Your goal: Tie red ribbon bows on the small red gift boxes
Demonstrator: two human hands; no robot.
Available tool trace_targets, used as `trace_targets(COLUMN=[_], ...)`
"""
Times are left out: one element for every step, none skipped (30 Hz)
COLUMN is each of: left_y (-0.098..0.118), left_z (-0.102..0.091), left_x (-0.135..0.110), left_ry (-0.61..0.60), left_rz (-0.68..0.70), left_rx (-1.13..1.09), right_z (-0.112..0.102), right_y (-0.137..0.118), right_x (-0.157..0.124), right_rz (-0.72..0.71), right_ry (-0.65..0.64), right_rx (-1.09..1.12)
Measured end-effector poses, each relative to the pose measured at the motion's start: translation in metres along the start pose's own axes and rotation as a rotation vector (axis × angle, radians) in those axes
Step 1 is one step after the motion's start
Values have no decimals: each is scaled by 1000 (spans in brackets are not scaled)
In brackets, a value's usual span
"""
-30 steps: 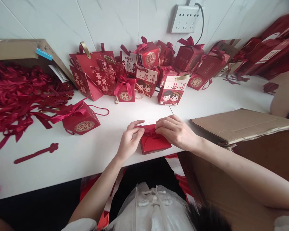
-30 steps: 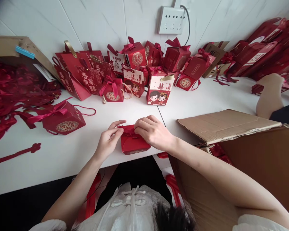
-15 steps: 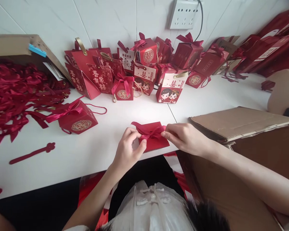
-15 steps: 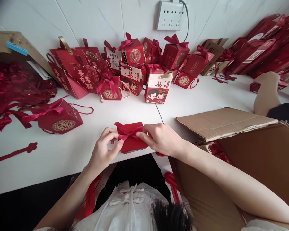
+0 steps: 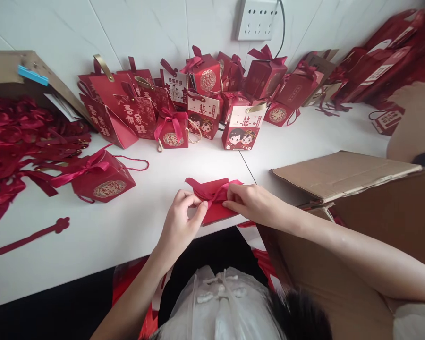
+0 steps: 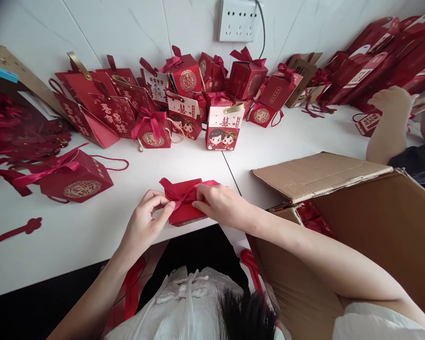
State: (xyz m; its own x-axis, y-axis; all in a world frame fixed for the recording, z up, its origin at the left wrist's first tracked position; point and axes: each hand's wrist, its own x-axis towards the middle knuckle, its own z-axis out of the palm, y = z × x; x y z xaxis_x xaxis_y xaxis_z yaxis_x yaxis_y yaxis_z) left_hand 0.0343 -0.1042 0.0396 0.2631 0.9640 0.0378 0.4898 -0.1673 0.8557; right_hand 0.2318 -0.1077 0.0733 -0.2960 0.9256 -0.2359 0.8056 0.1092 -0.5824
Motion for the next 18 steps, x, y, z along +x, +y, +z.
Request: trace_targets(left_y=[0,0,0,1,1,2,2,2,1,0,-1,-3,-5,-7,-8,-10,-11,-13], left_z=[0,0,0,0,0,0,0,0,0,0,-1,-1,-2,-3,-3,-4,-4,-5], left_x=[-1,-1,-1,-2,-1,-1,-1,0,0,1,1,2,2,3,4,4,5,6], left_ry=[3,2,-5,-13,-23,-33,-40,-44,-48,-53,-61,-72,-86,-104,-121,-136,-149,-160], left_rz=[-4,-11,-20,-31,-42,-51,-59,-66,-74,-84,-96,-113,-132,-151,-168,-181,-189,-193], left_rx=[8,15,19,21,20,12,-3,-25,-51,-80,-108,-135,-160,-186,-213,-239,-264,-285], right_z=[-2,-4,-5,-5,-5,-4,-3,-2,-1,0,0,0,-1,-1,-2,-3,-4,-5], right_y=[-1,-1,-2,-2,-2,-2,-2,-2,-2,-1,0,2,4,7,11,14,17,20], right_x=[0,0,0,1,2,3,4,6,7,8,9,10,11,12,13,14,15,16], right_rz=[21,44,71,99,123,140,150,152,149,142,136,133,132,131,129,123,112,99], right_ry=[-6,-20,-37,-49,-54,-49,-34,-13,7,20,22,9,-17,-52,-87,-117,-139,-156], right_rx=[6,17,36,58,82,105,127,150,173,199,229,265,305,344,379,411,444,481])
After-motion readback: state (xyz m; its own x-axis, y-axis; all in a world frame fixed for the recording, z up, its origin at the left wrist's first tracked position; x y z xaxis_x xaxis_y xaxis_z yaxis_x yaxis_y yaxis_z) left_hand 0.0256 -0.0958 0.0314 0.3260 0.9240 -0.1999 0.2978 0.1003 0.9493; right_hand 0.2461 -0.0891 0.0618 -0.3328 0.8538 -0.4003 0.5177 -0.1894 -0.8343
